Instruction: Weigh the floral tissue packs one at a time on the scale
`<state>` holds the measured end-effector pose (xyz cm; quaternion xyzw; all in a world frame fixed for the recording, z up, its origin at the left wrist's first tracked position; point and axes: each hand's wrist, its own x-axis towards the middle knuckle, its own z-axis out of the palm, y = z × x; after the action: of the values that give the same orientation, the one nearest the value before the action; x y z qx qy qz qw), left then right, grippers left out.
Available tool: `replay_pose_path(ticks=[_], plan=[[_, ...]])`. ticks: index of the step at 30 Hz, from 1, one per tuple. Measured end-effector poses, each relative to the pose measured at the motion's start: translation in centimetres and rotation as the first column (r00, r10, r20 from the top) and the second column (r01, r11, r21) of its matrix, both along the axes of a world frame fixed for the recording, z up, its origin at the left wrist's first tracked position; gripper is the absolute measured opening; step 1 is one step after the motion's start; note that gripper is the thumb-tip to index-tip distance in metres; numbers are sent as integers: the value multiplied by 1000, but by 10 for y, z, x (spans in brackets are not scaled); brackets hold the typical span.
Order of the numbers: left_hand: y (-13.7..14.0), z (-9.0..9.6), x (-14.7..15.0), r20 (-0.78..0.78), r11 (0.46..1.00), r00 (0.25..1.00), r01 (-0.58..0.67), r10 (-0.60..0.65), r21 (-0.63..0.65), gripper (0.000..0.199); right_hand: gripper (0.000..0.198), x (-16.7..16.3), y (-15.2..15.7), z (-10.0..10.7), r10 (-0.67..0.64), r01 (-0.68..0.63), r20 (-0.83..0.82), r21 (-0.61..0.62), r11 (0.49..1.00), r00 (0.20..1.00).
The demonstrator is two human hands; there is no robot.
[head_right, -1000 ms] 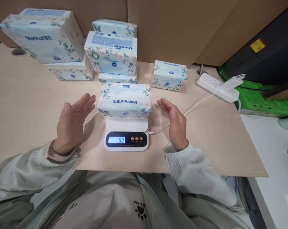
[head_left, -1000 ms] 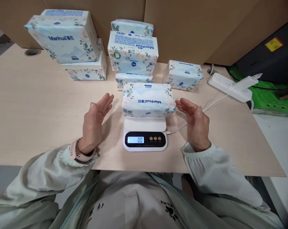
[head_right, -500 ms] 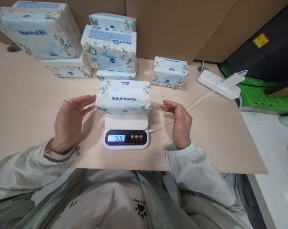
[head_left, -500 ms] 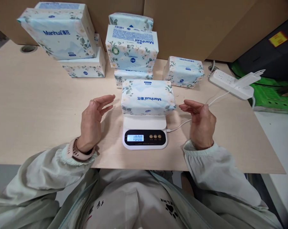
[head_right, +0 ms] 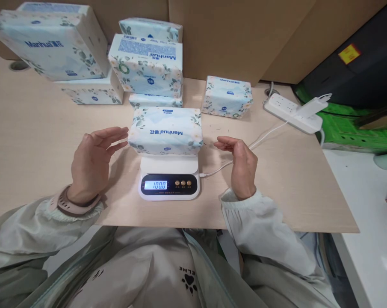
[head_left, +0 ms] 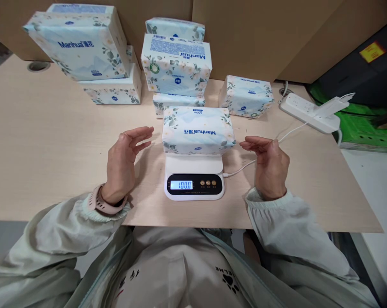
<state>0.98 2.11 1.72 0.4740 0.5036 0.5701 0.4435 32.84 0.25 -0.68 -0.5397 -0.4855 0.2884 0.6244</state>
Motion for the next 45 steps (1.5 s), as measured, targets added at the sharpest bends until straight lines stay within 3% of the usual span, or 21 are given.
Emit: replay_pose_path(ticks=[45], plan=[[6,-2,-4,0,1000,1000,-3,3,-3,48,51,1,0,0,-9,9,12,12,1000,1000]])
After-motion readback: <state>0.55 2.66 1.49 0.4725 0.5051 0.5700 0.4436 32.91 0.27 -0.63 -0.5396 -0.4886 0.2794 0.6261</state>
